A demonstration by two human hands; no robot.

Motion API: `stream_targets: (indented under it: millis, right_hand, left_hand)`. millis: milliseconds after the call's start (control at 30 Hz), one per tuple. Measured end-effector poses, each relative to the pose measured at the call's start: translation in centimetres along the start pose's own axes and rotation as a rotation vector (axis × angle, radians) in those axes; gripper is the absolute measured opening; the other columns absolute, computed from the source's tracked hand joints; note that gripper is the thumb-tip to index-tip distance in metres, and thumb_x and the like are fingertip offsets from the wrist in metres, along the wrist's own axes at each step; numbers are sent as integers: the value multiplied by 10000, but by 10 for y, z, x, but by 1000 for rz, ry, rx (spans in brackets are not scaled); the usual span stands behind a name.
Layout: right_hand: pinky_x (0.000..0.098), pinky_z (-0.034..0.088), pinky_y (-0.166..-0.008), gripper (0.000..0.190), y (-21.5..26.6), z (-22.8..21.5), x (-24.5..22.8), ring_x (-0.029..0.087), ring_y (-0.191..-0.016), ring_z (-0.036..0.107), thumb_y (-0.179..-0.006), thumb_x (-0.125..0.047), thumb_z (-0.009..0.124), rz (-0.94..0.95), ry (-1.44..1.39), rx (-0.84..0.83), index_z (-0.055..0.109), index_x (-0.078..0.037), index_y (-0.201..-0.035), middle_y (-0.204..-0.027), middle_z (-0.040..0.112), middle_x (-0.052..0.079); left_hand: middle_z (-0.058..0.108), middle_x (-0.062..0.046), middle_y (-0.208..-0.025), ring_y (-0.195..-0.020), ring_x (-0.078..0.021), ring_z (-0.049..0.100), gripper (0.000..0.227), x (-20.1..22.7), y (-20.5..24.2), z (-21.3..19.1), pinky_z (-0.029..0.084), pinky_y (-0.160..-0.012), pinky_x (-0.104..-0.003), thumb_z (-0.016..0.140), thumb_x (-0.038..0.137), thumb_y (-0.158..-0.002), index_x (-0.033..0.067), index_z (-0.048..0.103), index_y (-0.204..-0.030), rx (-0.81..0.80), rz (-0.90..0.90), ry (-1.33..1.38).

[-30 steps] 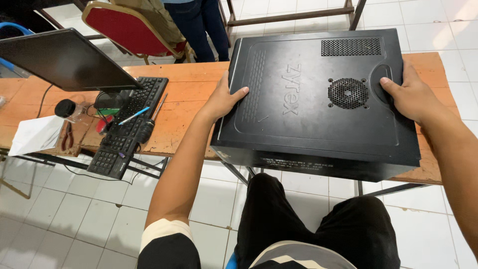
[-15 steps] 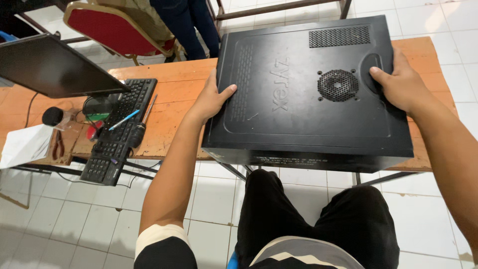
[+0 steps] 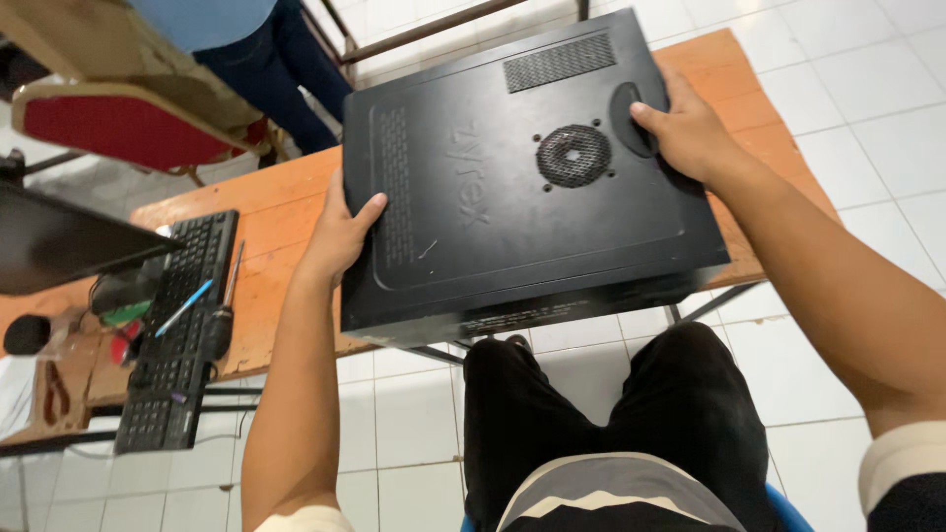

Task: The person connects internal cables inside an open computer case, then places the side panel on the case and secures it with screws using a screwdriver.

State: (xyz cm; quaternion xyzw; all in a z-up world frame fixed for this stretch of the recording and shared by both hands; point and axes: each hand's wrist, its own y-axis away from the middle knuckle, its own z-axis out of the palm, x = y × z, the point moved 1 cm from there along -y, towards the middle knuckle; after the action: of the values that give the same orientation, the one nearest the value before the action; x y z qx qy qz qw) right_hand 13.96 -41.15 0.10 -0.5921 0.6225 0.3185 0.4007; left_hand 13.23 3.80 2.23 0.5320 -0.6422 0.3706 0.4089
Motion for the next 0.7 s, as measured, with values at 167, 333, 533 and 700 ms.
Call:
stream_targets:
  millis: [167, 333, 533, 700]
  right_hand:
    - [322, 392, -1081, 523, 1, -2, 2, 156, -1322, 518, -1043, -264, 471, 23, -195, -13, 417, -195, -1559, -1519, 519, 29]
    - [235, 453, -1013, 505, 17, -39, 6, 70, -1229, 589, -1056, -283, 443, 212, -424, -155, 445, -207, -1555, -1465, 592, -58]
    - [226, 509, -923, 326, 26, -79, 58, 82, -1024, 651, -1054, -233, 555, 252, -397, 5, 641, -138, -1355, -1204, 703, -1]
    - [250, 509, -816, 337, 34, -74, 112, 95, -904, 672, -995, -194, 678, 200, -222, 108, 690, -90, -1316, -1040, 744, 44]
  left_hand:
    - [575, -86, -1425, -1265, -188, 568, 609, 6, 1, 3, 459, -1093, -331, 615, 277, -965, 146, 376, -1510, 30, -105, -19]
    - [563, -96, -1445, -1280, -202, 557, 620, 3, 1, 5, 459, -1090, -350, 598, 299, -973, 133, 366, -1523, 11, -77, -58]
    - [494, -118, -1504, -1345, -239, 503, 645, 16, 1, 8, 414, -1113, -386, 564, 317, -984, 129, 330, -1555, 3, -122, -228]
    - [347, -222, -1606, -1479, -371, 323, 716, 19, -6, 16, 251, -1205, -474, 574, 212, -991, 34, 236, -1596, 36, 19, -622]
